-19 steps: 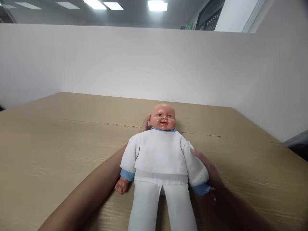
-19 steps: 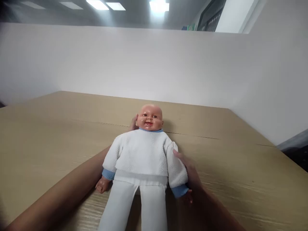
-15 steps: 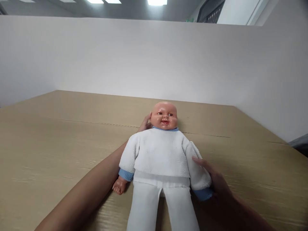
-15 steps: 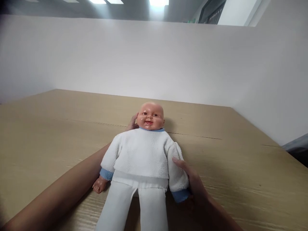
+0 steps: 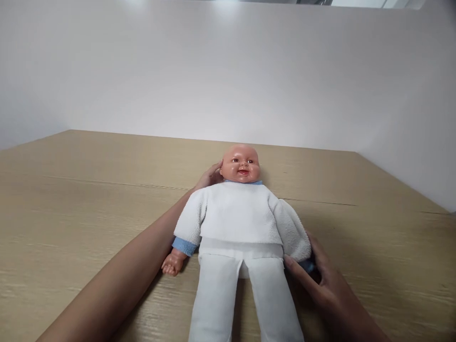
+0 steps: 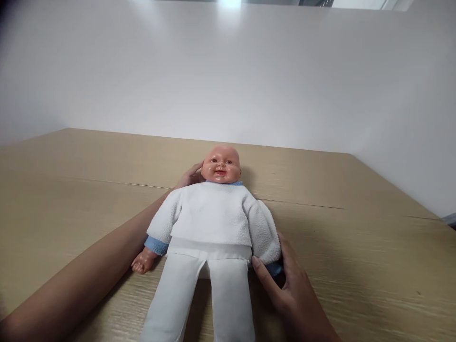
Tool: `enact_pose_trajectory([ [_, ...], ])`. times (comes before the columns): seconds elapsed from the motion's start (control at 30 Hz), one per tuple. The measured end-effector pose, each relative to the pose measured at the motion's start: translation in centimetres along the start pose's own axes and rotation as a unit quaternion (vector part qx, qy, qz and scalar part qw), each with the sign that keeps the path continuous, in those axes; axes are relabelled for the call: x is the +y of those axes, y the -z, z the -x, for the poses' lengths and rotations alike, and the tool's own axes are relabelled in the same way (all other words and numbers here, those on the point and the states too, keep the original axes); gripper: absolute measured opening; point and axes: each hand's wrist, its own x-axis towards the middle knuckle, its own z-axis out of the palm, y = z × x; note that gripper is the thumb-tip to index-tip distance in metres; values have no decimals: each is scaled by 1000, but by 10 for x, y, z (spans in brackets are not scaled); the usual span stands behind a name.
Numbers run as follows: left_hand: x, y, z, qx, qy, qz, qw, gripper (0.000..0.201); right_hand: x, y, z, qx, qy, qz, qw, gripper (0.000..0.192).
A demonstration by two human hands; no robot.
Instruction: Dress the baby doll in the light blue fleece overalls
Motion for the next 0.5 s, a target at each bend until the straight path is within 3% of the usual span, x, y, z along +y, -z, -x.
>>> enact_pose_trajectory([
  [0.17, -7, 7, -4, 11, 9, -21, 1000, 53, 4, -1, 1, 4, 12, 7, 1000, 76],
  [0.4, -11, 5, 1, -41, 12, -19, 999, 64, 5, -1, -1, 14, 21, -16, 1000, 73],
  [0.5, -12, 2, 2, -22, -11, -30, 999, 58, 6, -1, -1, 19, 13, -13, 1000, 75],
])
